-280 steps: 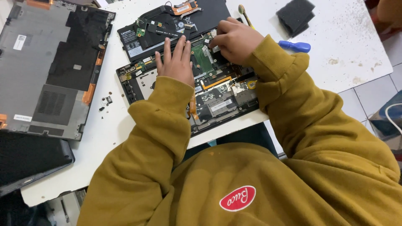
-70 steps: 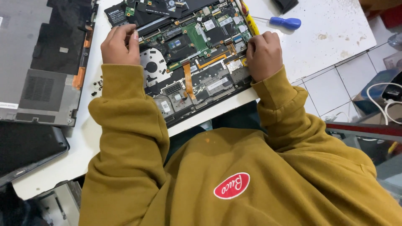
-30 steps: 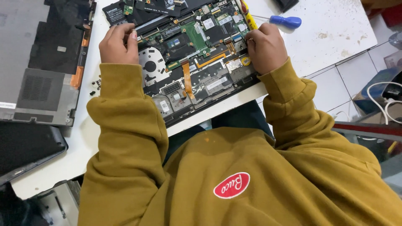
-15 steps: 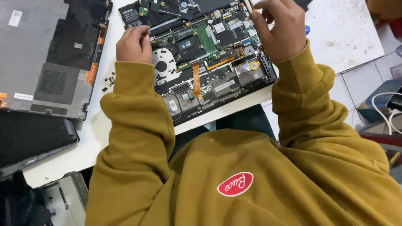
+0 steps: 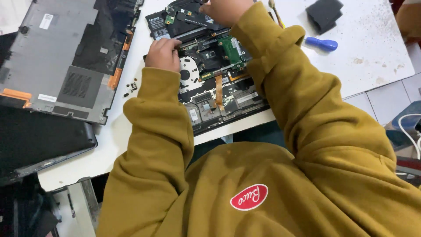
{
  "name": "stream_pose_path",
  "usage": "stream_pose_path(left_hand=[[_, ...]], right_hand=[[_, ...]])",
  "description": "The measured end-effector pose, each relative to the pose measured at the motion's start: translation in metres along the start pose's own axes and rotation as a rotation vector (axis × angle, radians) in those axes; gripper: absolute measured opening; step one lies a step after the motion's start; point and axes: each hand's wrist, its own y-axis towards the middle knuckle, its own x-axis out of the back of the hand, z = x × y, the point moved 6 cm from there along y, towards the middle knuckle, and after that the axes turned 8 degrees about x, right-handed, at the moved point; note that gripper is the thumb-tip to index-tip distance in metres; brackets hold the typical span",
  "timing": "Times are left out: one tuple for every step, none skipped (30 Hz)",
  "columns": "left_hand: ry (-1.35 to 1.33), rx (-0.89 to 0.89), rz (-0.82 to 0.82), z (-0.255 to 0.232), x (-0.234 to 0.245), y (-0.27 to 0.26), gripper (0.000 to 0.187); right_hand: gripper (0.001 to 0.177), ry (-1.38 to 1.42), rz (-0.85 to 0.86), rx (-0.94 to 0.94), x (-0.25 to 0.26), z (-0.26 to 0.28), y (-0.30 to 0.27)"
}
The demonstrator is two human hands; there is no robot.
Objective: Connecting internal ribbon cables and routing wires within a laptop chassis during a repair.
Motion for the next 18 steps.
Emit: stream_pose_path(left_hand=[[0.005, -0.002, -0.001, 0.000, 0.000, 0.000, 0.029], [0.008, 0.004, -0.003, 0.001, -0.001, 0.000, 0.029], [-0.002, -0.016, -0.027, 0.001, -0.001, 0.000, 0.028], [-0.015, -0.037, -0.048, 0.000, -0.002, -0.001, 0.027], [-0.014, -0.032, -0.048, 0.002, -0.003, 0.000, 0.027], [-0.011, -0.039, -0.062, 0.003, -0.005, 0.000, 0.026], [-0.008, -0.047, -0.075, 0.003, -0.006, 0.001, 0.024], [-0.010, -0.044, -0.076, 0.003, -0.005, 0.000, 0.024], [-0.009, -0.043, -0.080, 0.002, -0.004, 0.000, 0.024], [-0.008, -0.044, -0.083, 0.000, -0.004, 0.000, 0.023], [-0.011, -0.043, -0.083, -0.001, -0.004, 0.000, 0.023], [-0.013, -0.036, -0.080, -0.001, -0.004, 0.000, 0.023], [-0.016, -0.030, -0.078, 0.000, -0.003, 0.001, 0.022], [-0.014, -0.028, -0.082, 0.000, -0.002, 0.001, 0.022], [-0.029, -0.035, -0.108, 0.000, -0.001, 0.001, 0.021], [-0.045, -0.043, -0.132, -0.001, 0.000, 0.001, 0.020], [-0.044, -0.042, -0.133, -0.001, 0.002, 0.000, 0.020], [-0.051, -0.008, -0.158, 0.000, 0.005, 0.001, 0.023]], right_hand=[[0.030, 0.014, 0.079, -0.031, -0.018, 0.013, 0.028], [0.030, 0.016, 0.080, -0.025, -0.024, 0.015, 0.032], [0.032, -0.048, 0.096, -0.050, -0.031, 0.015, 0.035], [0.037, -0.113, 0.112, -0.078, -0.038, 0.014, 0.036], [0.037, -0.112, 0.116, -0.075, -0.047, 0.011, 0.038], [0.037, -0.128, 0.070, -0.030, -0.052, 0.010, 0.039], [0.037, -0.145, 0.023, 0.015, -0.058, 0.009, 0.040], [0.037, -0.146, 0.026, 0.017, -0.058, 0.009, 0.039], [0.031, -0.149, 0.033, 0.018, -0.058, 0.009, 0.039], [0.025, -0.153, 0.039, 0.018, -0.058, 0.007, 0.037], [0.025, -0.154, 0.041, 0.018, -0.058, 0.008, 0.035], [0.024, -0.150, 0.049, 0.008, -0.058, 0.008, 0.035], [0.024, -0.146, 0.058, -0.002, -0.057, 0.008, 0.035], [0.024, -0.146, 0.056, 0.002, -0.050, 0.015, 0.034], [0.023, -0.120, 0.061, -0.029, -0.043, 0.019, 0.032], [0.022, -0.093, 0.068, -0.062, -0.037, 0.023, 0.029], [0.022, -0.092, 0.068, -0.061, -0.040, 0.027, 0.034], [0.026, -0.080, 0.027, -0.021, -0.039, 0.032, 0.039]])
